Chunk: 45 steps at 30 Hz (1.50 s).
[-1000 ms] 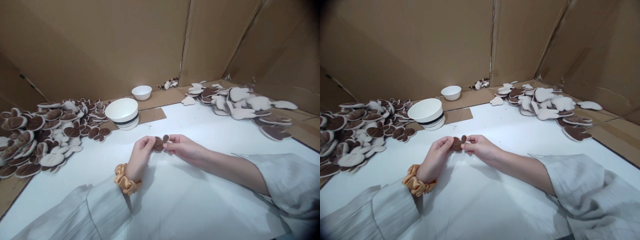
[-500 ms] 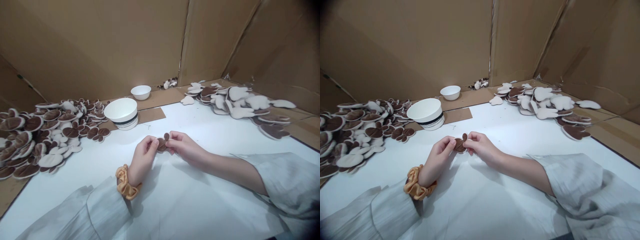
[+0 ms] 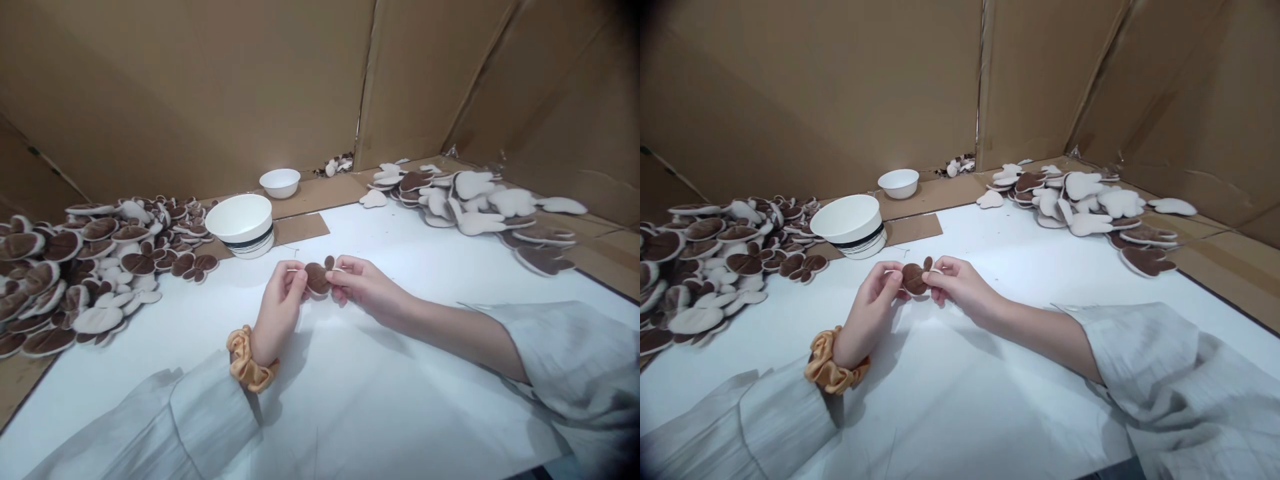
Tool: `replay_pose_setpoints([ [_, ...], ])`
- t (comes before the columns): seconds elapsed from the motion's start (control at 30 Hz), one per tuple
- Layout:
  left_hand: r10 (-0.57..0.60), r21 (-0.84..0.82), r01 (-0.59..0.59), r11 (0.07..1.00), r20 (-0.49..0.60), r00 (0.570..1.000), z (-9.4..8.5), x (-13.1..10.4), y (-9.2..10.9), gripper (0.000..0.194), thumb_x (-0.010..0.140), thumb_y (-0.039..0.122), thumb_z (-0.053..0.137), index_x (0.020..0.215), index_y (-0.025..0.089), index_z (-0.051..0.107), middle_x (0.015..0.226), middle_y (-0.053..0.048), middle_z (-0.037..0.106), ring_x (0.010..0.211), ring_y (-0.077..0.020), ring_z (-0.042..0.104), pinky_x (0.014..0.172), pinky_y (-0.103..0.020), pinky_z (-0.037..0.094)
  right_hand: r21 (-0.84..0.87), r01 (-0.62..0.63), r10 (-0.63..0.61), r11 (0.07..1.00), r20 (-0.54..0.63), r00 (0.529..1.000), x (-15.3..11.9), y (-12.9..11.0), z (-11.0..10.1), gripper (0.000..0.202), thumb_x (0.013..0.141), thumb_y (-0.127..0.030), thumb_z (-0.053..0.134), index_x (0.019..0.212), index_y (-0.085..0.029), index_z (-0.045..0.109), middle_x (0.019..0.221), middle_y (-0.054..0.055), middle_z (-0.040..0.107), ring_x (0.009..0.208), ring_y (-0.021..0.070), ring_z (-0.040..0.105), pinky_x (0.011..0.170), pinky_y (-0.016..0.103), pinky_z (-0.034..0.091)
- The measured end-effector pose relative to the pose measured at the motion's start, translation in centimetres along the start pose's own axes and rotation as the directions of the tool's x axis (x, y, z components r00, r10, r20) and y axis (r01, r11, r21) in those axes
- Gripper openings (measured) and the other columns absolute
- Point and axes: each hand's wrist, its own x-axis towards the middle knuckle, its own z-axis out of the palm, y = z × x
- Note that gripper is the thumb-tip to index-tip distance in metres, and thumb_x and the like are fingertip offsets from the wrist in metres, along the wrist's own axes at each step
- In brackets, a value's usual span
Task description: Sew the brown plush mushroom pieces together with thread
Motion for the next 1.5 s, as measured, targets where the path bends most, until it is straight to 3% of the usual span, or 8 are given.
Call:
replay_pose_setpoints([
  [0.13,0.053,-0.022,-0.052,0.998,0.065,0.996,-0.1,0.0,-0.1,0.040,0.078,0.030,0.057,0.113,0.022,0.040,0.084,-0.002,0.058,0.075,-0.0134,0.057,0.067,-0.025,0.047,0.020,0.004,-0.005,1.000,0.038,0.999,0.3,0.4,-0.1,0.019,0.075,-0.030,0.061,0.079,-0.015,0.050,0.068,0.002,0.058,0.063,0.0109,0.056,0.067,0.028,0.043],
  [0.37,0.070,0.019,-0.071,0.997,0.070,0.995,-0.2,-0.1,-0.1,0.030,0.077,0.024,0.055,0.106,0.019,0.048,0.089,-0.004,0.059,0.078,-0.0141,0.058,0.070,-0.025,0.047,-0.020,0.092,-0.090,0.996,0.074,0.993,-0.1,-0.2,0.6,0.027,0.070,-0.016,0.061,0.093,-0.019,0.045,0.080,0.000,0.056,0.070,0.0116,0.059,0.069,0.030,0.045],
  [0.5,0.079,0.011,-0.080,0.997,0.088,0.993,-0.2,-0.1,-0.2,0.030,0.078,0.022,0.054,0.108,0.019,0.047,0.090,-0.004,0.059,0.076,-0.0134,0.059,0.069,-0.025,0.047,-0.087,0.106,-0.097,0.991,0.096,0.991,-0.3,-0.4,0.4,0.011,0.076,-0.021,0.056,0.080,-0.016,0.048,0.077,0.002,0.057,0.073,0.0126,0.059,0.073,0.030,0.045],
  [0.77,0.043,0.009,-0.044,0.999,0.057,0.997,-0.2,-0.1,-0.2,0.034,0.077,0.023,0.056,0.110,0.018,0.046,0.088,-0.003,0.058,0.071,-0.0116,0.059,0.068,-0.024,0.046,-0.216,0.045,-0.036,0.975,0.044,0.998,-0.7,-1.2,0.5,0.012,0.077,-0.024,0.055,0.085,-0.018,0.049,0.057,-0.003,0.058,0.056,0.0126,0.059,0.061,0.029,0.046],
  [0.9,0.002,-0.001,-0.002,1.000,0.069,0.998,-0.1,-0.1,-0.2,0.033,0.077,0.024,0.055,0.108,0.017,0.046,0.076,0.000,0.057,0.067,-0.0110,0.059,0.066,-0.023,0.046,-0.235,0.031,-0.022,0.971,0.040,0.999,-0.6,-1.2,0.6,0.012,0.077,-0.025,0.055,0.084,-0.018,0.048,0.057,-0.002,0.058,0.056,0.0122,0.058,0.061,0.028,0.046],
  [1.07,0.014,0.034,-0.016,0.999,0.072,0.997,-0.2,-0.2,-0.2,0.031,0.077,0.026,0.055,0.106,0.017,0.049,0.076,-0.002,0.061,0.070,-0.0136,0.061,0.067,-0.026,0.047,-0.195,0.056,-0.041,0.979,0.076,0.996,-0.4,-0.7,0.3,0.019,0.078,-0.034,0.056,0.079,-0.017,0.048,0.066,0.001,0.059,0.062,0.0125,0.058,0.062,0.029,0.047],
  [1.27,-0.030,0.094,0.025,0.995,0.047,0.998,-0.1,-0.3,0.4,0.027,0.074,0.027,0.058,0.099,0.015,0.057,0.067,-0.002,0.064,0.066,-0.0150,0.062,0.066,-0.026,0.047,-0.284,0.031,-0.021,0.958,0.038,0.999,-0.7,-1.0,0.4,0.018,0.078,-0.033,0.056,0.077,-0.018,0.046,0.057,-0.001,0.057,0.056,0.0119,0.055,0.058,0.026,0.043],
  [1.5,-0.085,0.047,0.084,0.995,0.028,0.996,-0.2,-0.2,0.4,0.027,0.074,0.031,0.059,0.094,0.012,0.059,0.075,-0.006,0.067,0.067,-0.0142,0.062,0.063,-0.025,0.048,-0.305,0.023,-0.012,0.952,0.038,0.999,-0.8,-1.2,0.6,0.014,0.078,-0.030,0.056,0.079,-0.018,0.048,0.059,-0.001,0.057,0.055,0.0106,0.054,0.055,0.024,0.040],
])
